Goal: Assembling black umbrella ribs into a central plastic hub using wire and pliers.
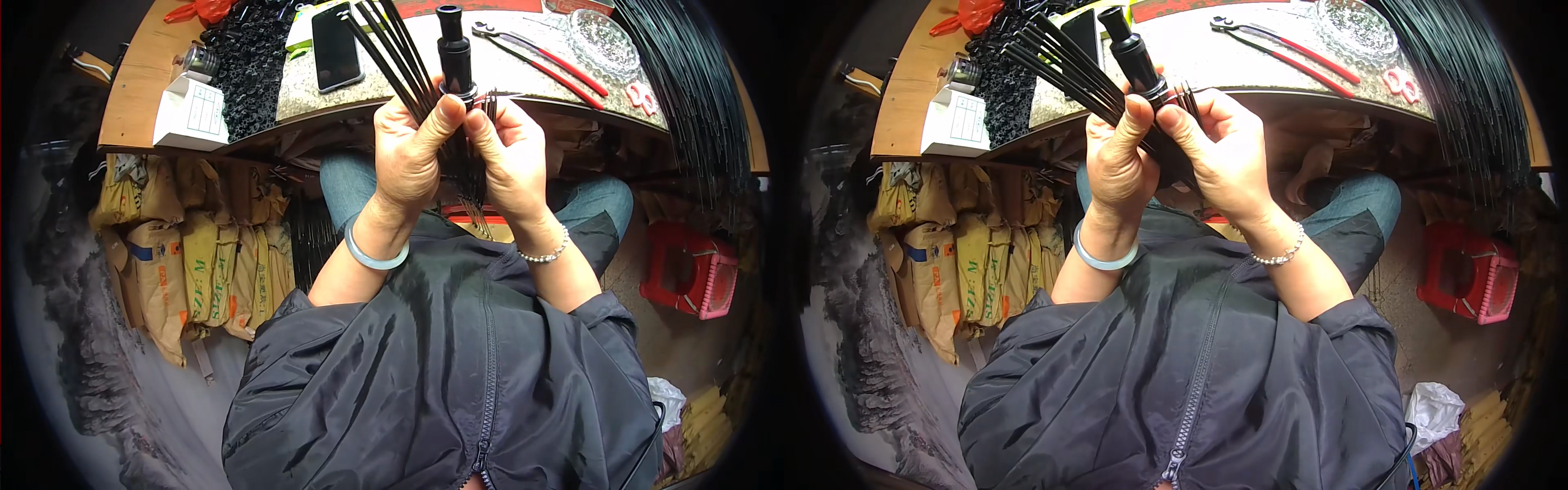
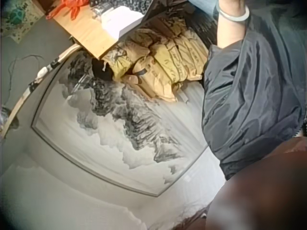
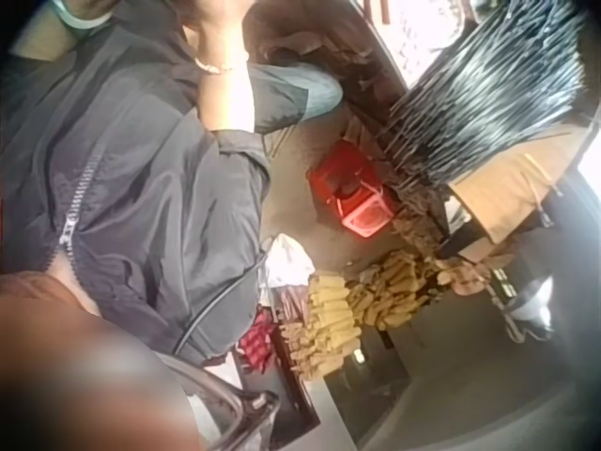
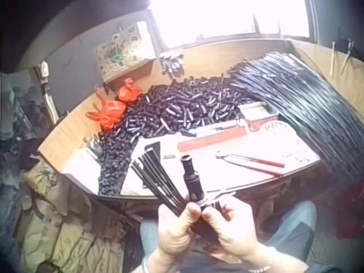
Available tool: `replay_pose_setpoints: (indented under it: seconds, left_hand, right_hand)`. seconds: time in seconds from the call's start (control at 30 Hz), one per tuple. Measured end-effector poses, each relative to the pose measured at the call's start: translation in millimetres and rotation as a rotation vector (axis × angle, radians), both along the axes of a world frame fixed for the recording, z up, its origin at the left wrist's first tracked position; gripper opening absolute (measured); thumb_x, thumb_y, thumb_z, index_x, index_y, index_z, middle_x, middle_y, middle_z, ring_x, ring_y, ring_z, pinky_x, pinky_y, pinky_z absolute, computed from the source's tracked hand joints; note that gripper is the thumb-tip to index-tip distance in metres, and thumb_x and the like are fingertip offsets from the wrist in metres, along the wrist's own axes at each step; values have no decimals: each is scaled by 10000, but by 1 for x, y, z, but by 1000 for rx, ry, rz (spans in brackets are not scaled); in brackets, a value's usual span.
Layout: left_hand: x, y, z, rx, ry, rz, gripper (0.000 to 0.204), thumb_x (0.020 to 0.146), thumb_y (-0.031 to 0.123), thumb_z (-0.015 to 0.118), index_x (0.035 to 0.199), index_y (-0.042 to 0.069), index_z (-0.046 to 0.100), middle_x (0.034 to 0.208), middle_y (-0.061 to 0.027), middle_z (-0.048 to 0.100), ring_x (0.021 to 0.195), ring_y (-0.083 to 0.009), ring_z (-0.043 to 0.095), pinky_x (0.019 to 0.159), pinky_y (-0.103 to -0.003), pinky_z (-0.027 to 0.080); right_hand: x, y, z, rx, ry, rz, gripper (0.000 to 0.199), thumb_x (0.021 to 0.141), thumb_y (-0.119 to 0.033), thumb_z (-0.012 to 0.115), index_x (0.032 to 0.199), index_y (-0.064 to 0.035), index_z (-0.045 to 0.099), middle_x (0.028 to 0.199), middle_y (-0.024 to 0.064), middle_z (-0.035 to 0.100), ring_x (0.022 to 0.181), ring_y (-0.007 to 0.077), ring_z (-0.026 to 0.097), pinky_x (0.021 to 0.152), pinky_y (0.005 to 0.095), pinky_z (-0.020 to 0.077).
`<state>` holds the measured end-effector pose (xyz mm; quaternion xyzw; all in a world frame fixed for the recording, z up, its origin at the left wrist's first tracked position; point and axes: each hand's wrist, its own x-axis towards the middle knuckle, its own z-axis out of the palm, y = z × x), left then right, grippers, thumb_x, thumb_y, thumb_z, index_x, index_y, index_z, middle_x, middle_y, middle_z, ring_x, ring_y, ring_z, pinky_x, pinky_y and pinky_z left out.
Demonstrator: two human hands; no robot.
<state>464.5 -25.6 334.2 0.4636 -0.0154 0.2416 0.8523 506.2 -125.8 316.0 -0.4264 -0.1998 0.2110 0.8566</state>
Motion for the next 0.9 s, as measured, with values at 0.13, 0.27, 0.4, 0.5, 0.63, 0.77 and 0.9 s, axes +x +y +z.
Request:
replay_pose_setpoints:
  seconds: [0.13, 0.27, 0.4, 0.5, 0.63, 0.77, 0.9]
  left_hand:
    - [0, 4, 2, 70, 16, -53, 279, 822, 174, 657, 1034, -2, 614, 865, -21, 643, 745, -69, 568, 684, -204, 464]
    - [0, 3, 7, 207, 19, 60, 295, 814, 166, 671, 1041, -14, 616, 858, -21, 634, 752, -63, 558, 692, -199, 453]
    - [0, 8, -3, 395, 15, 160, 302, 840, 138, 628, 1097, -9, 572, 1036, -111, 622, 837, -126, 599, 779, -250, 472]
    - [2, 0, -4, 286, -80, 249, 283, 829, 122, 640, 1073, -5, 578, 1003, -104, 632, 827, -136, 613, 767, -255, 487]
    - [4, -1, -4, 262, -64, 281, 269, 805, 91, 671, 1038, -13, 584, 823, -23, 636, 709, -59, 566, 664, -198, 468]
    - [3, -2, -4, 239, -78, 234, 279, 805, 118, 677, 1035, -18, 597, 845, -21, 642, 728, -62, 565, 675, -200, 465]
    - [1, -5, -5, 236, -64, 260, 273, 809, 121, 675, 1030, -25, 608, 864, -27, 646, 752, -59, 559, 696, -201, 457]
  right_hand:
    - [8, -2, 2, 45, 31, 124, 140, 835, -138, 646, 888, -12, 616, 824, 19, 629, 716, 50, 541, 665, 196, 455]
    - [1, 3, 1, 49, 22, 21, 125, 831, -86, 641, 900, 7, 594, 872, 53, 637, 752, 66, 571, 696, 211, 475]
    - [-3, 5, 6, 106, 61, -38, 144, 805, -63, 665, 902, -10, 573, 852, 69, 645, 770, 89, 597, 705, 213, 483]
    - [-2, 0, -12, 145, 77, -17, 142, 795, -61, 676, 891, -21, 580, 845, 60, 647, 764, 82, 594, 700, 209, 481]
    - [-1, 0, -9, 80, 68, -12, 129, 817, -96, 660, 892, -4, 610, 829, 40, 645, 720, 52, 569, 655, 191, 469]
    - [3, 0, -10, 6, 57, 1, 146, 838, -113, 639, 916, 9, 619, 807, 34, 642, 708, 46, 560, 636, 183, 461]
    - [3, 1, -5, 50, 103, 61, 142, 843, -102, 630, 920, 15, 607, 823, 42, 641, 708, 53, 564, 635, 187, 463]
